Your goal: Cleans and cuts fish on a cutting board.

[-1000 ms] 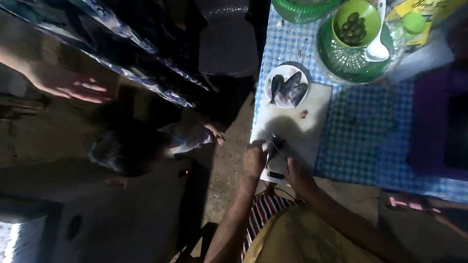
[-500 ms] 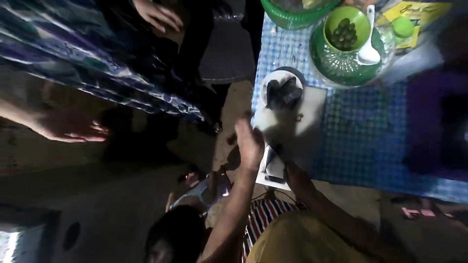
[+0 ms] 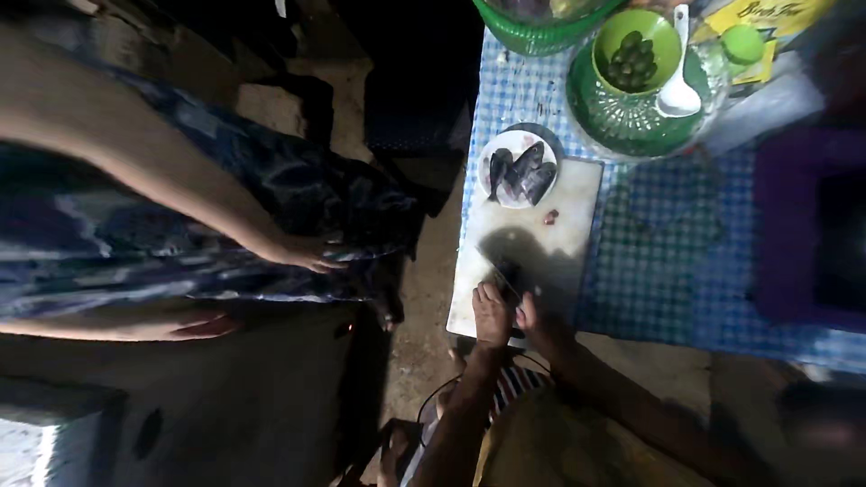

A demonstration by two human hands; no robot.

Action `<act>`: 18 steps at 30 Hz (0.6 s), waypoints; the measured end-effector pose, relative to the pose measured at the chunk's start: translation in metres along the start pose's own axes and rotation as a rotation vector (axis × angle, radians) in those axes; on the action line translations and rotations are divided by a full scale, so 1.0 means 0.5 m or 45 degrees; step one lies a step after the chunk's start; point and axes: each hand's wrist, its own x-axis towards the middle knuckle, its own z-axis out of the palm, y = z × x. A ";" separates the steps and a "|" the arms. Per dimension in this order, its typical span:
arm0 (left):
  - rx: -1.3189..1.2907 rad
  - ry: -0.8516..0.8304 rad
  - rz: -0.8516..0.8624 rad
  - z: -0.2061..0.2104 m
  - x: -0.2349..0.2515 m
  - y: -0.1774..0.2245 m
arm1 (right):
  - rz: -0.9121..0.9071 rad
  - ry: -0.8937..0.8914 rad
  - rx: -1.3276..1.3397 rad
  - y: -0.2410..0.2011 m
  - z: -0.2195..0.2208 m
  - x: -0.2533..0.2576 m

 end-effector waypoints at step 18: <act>-0.775 -0.071 -0.361 -0.033 0.040 0.017 | -0.010 0.192 0.123 0.089 -0.111 -0.084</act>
